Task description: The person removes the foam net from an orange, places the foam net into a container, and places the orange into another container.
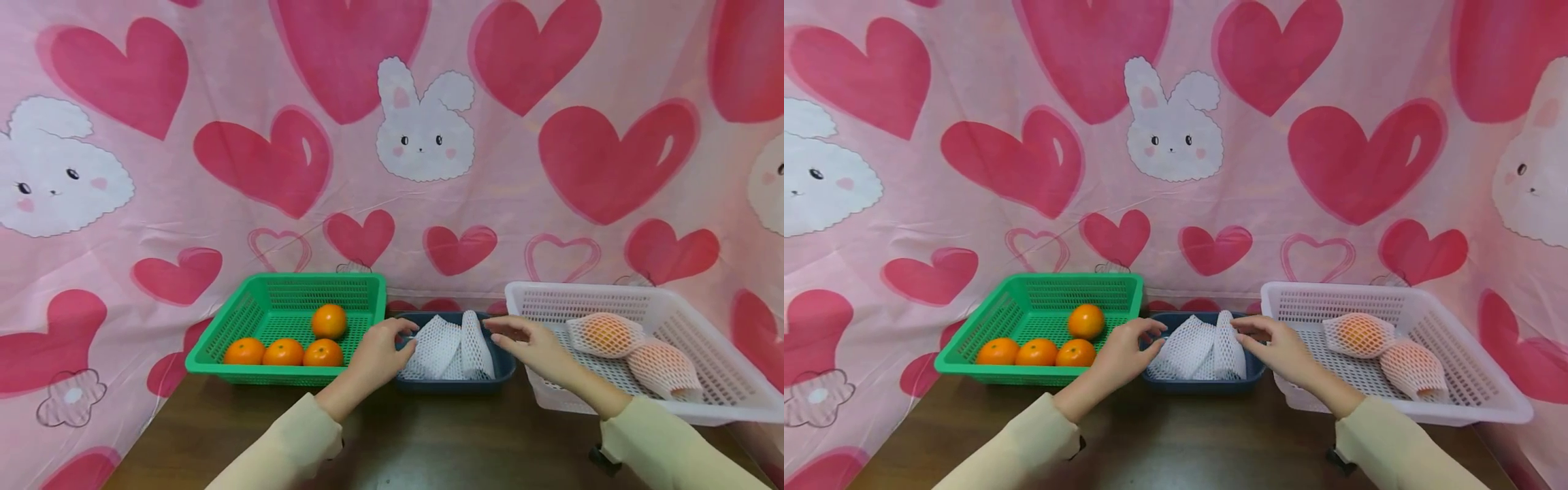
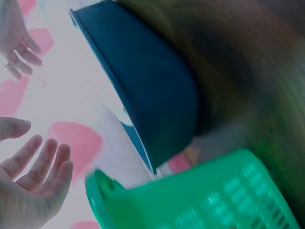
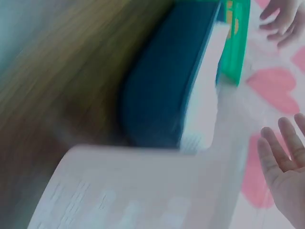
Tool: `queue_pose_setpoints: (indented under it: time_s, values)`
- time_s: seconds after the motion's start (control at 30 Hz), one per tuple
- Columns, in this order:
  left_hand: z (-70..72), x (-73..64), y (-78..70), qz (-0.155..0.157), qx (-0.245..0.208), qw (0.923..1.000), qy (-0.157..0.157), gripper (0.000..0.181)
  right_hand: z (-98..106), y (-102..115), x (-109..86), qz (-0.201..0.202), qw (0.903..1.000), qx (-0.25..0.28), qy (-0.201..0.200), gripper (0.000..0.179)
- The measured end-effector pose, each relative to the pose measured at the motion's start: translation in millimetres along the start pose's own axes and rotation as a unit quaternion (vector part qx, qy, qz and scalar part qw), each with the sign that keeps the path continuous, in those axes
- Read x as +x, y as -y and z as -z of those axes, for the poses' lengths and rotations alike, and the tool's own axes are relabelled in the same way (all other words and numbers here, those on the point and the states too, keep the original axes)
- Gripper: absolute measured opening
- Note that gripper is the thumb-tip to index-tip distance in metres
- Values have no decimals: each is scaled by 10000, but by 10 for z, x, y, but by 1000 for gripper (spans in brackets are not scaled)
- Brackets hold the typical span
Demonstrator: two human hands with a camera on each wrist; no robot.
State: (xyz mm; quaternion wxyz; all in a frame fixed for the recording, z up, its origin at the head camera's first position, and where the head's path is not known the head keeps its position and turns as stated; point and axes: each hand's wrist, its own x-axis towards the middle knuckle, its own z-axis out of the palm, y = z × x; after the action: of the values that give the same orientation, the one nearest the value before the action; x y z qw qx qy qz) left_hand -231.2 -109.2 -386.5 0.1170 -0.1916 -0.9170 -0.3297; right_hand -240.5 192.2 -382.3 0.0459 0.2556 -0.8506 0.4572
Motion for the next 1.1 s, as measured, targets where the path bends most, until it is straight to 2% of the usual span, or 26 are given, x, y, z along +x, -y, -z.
queue_pose_setpoints:
  time_s: [0.23, 0.4, 0.7, 0.8, 0.9, 0.93, 1.0, 1.1]
  values:
    - [-208, 73, -153, -22, -494, 9988, 33, 25, 350, -165, -167, -539, 9962, -659, -176, 39]
    - [-379, 117, -238, 185, -976, 9950, 89, 25, 556, -308, -250, -606, 9919, -1067, -325, 42]
    - [-717, 194, -343, 499, -2026, 9780, -48, 22, 784, -619, -329, -481, 9819, -1631, -834, 42]
    - [-809, 230, -379, 674, -2405, 9682, -157, 22, 856, -751, -341, -455, 9763, -1861, -1009, 42]
    - [-902, 266, -427, 895, -2816, 9551, -219, 22, 933, -865, -357, -601, 9735, -1974, -988, 46]
    - [-931, 275, -450, 997, -3033, 9475, -183, 23, 960, -902, -363, -699, 9728, -1990, -959, 48]
    - [-991, 287, -500, 1265, -3558, 9259, -30, 24, 1003, -960, -369, -876, 9713, -2015, -907, 51]
    - [-1059, 297, -603, 1751, -4349, 8829, 246, 27, 1060, -1037, -372, -1048, 9702, -2037, -795, 55]
